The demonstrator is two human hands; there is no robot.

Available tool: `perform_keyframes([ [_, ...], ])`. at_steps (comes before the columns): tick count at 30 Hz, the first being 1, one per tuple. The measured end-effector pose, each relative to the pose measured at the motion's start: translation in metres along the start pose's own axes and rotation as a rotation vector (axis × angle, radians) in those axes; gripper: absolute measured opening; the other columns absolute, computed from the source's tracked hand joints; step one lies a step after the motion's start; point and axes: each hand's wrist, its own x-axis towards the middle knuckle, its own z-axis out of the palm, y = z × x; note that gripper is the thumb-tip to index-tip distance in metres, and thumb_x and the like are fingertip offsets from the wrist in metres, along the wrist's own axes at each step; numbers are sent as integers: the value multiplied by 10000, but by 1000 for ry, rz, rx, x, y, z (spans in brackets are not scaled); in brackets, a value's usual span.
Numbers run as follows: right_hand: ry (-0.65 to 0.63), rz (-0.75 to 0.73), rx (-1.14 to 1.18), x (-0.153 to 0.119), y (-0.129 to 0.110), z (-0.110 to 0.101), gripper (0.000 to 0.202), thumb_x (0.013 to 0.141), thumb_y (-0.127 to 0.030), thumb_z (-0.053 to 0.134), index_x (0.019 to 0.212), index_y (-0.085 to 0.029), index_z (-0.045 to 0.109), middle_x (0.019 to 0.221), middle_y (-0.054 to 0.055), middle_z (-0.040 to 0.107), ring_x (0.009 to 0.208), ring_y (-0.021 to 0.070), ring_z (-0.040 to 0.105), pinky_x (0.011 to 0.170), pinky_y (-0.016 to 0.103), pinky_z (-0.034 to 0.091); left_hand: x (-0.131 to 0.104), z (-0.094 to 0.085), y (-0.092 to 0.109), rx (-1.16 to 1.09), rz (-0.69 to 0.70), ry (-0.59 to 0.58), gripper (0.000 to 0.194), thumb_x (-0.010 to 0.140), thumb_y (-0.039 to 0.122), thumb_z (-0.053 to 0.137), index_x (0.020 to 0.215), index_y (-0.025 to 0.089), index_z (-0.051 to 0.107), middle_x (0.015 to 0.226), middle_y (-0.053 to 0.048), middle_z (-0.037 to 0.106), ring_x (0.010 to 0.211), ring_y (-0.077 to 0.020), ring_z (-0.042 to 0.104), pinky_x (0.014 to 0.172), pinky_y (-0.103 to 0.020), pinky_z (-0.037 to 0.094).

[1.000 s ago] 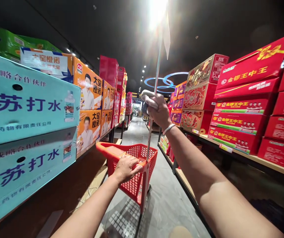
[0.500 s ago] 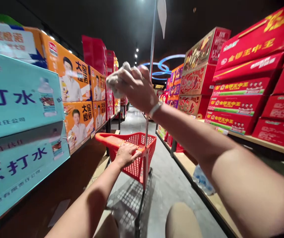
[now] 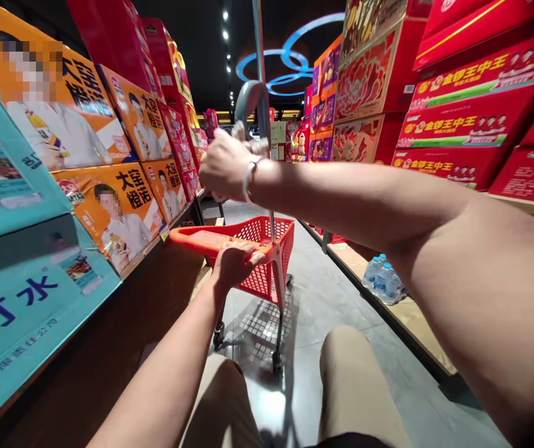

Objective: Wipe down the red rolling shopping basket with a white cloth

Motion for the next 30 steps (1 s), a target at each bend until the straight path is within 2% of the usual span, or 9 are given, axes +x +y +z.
perform_keyframes([
  [2, -32, -144, -120, -42, -7, 12, 140, 942, -165, 616, 871, -130, 732, 955, 17, 704, 1013, 234, 685, 1069, 547, 417, -1, -1, -8, -62, 45, -16, 366, 985, 384, 433, 910, 198, 739, 968, -94, 758, 960, -276, 669, 967, -456, 449],
  [5, 76, -226, -65, -110, -9, 53, 296, 985, -206, 551, 1255, -227, 670, 1250, 85, 652, 1067, 234, 634, 911, 405, 522, -2, 1, -24, -194, 54, -19, 364, 948, 371, 445, 1036, 179, 741, 1085, -119, 744, 1042, -290, 649, 967, -450, 481],
  [8, 249, -190, 193, -172, -4, 113, 241, 987, -272, 570, 1191, -208, 680, 1228, 105, 644, 1035, 212, 610, 881, 361, 536, -1, 0, -36, -249, -3, -44, 368, 872, 361, 524, 1123, 176, 721, 1171, -117, 728, 1093, -302, 632, 992, -456, 478],
  [11, 341, -63, 323, -219, 3, 169, 214, 990, -254, 562, 1158, -218, 689, 1277, 114, 619, 1214, 244, 549, 1054, 442, 470, 2, -5, -38, -238, 4, -174, 355, 892, 377, 484, 1068, 207, 740, 1103, -80, 752, 1037, -287, 635, 1023, -480, 433],
  [16, 205, 356, 455, -274, 18, 234, 191, 925, -195, 613, 1080, -222, 722, 1281, 101, 613, 1209, 261, 538, 1059, 466, 463, 11, -12, -39, -243, -33, -213, 474, 960, 466, 365, 994, 191, 750, 1007, -66, 753, 954, -244, 608, 980, -426, 418],
  [19, 139, 550, 541, -282, 22, 256, 258, 839, -74, 600, 1035, -190, 721, 1149, 109, 634, 1060, 244, 584, 959, 428, 520, 18, -12, -46, -246, -100, -215, 542, 956, 549, 364, 824, 169, 728, 815, -61, 706, 819, -222, 593, 869, -387, 458],
  [22, 339, 650, 661, -256, 16, 253, 262, 860, -104, 597, 1075, -211, 701, 1177, 95, 618, 1129, 239, 575, 1030, 415, 497, 28, -13, -55, -235, -129, -272, 484, 892, 586, 500, 758, 172, 712, 754, -44, 683, 774, -208, 593, 820, -359, 488],
  [25, 512, 608, 706, -214, 2, 238, 319, 920, -213, 612, 1231, -263, 659, 1310, 77, 575, 1248, 242, 522, 1111, 415, 445, 41, -15, -60, -215, -96, -317, 375, 861, 501, 558, 884, 179, 749, 916, -58, 744, 911, -239, 638, 903, -376, 503],
  [30, 297, 498, 542, -203, -26, 260, 355, 927, -174, 594, 1250, -284, 692, 1429, 85, 532, 1311, 290, 407, 1153, 467, 376, 54, -13, -44, -123, -128, -406, 282, 854, 267, 492, 942, 166, 740, 965, -82, 755, 889, -240, 675, 838, -336, 514],
])
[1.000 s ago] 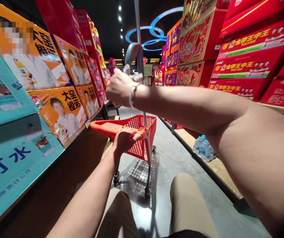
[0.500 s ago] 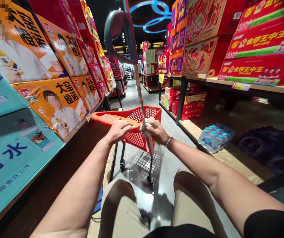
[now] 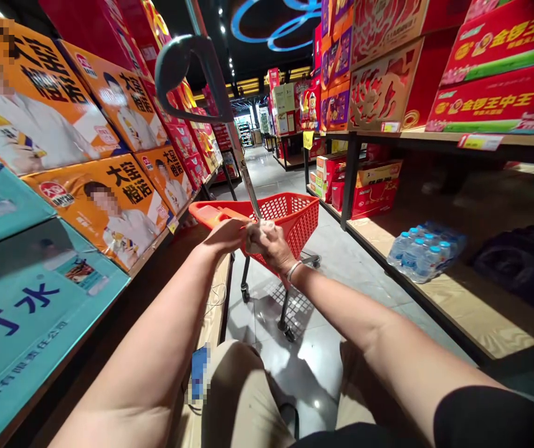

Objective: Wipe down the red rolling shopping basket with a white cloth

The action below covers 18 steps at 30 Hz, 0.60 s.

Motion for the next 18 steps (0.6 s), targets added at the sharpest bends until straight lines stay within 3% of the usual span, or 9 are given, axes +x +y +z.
perform_keyframes([
  [3, -156, 82, -65, -33, 31, 14, 318, 905, -111, 577, 1120, -281, 739, 1335, 88, 598, 1247, 286, 431, 1107, 471, 402, -1, 8, 8, 244, -150, -3, 268, 865, 246, 507, 994, 152, 722, 967, -125, 733, 893, -271, 682, 825, -352, 499],
  [6, -91, 317, -72, -44, 65, 9, 436, 773, -4, 584, 1108, -242, 729, 1236, 98, 615, 1155, 265, 509, 1051, 457, 452, -4, 19, 1, 440, -231, 86, 334, 869, 311, 559, 1118, 132, 691, 1066, -172, 694, 1017, -332, 652, 935, -418, 477],
  [8, 66, 422, -40, -26, 78, 0, 495, 725, 6, 567, 1139, -221, 713, 1216, 99, 602, 1128, 253, 548, 1048, 451, 471, -5, 25, -10, 473, -251, 144, 409, 853, 366, 608, 1190, 142, 671, 1126, -172, 665, 1104, -354, 608, 1025, -452, 439],
  [11, 171, 331, 100, 28, 75, -9, 479, 769, -71, 579, 1212, -217, 686, 1235, 86, 596, 1156, 230, 570, 1075, 400, 481, -4, 29, -29, 467, -264, 171, 476, 839, 375, 637, 1264, 162, 643, 1174, -153, 638, 1165, -351, 559, 1100, -464, 391],
  [13, 75, 203, 182, 67, 62, -7, 473, 783, -103, 596, 1236, -207, 679, 1268, 77, 608, 1191, 217, 567, 1103, 370, 466, -4, 31, -38, 459, -262, 186, 494, 833, 378, 644, 1282, 171, 634, 1194, -147, 626, 1189, -353, 535, 1126, -471, 368],
  [15, -122, 85, 232, 96, 48, -1, 555, 743, -65, 600, 1276, -203, 664, 1276, 59, 634, 1187, 206, 577, 1102, 347, 463, -4, 32, -46, 436, -250, 202, 491, 841, 399, 638, 1284, 187, 633, 1201, -141, 618, 1205, -357, 520, 1138, -481, 353],
  [18, -385, 11, 258, 114, 38, 6, 660, 679, -9, 613, 1306, -212, 655, 1221, 32, 683, 1118, 199, 610, 1048, 322, 487, -8, 32, -55, 394, -234, 230, 458, 885, 473, 592, 1254, 207, 646, 1181, -137, 619, 1199, -357, 518, 1134, -494, 350],
])
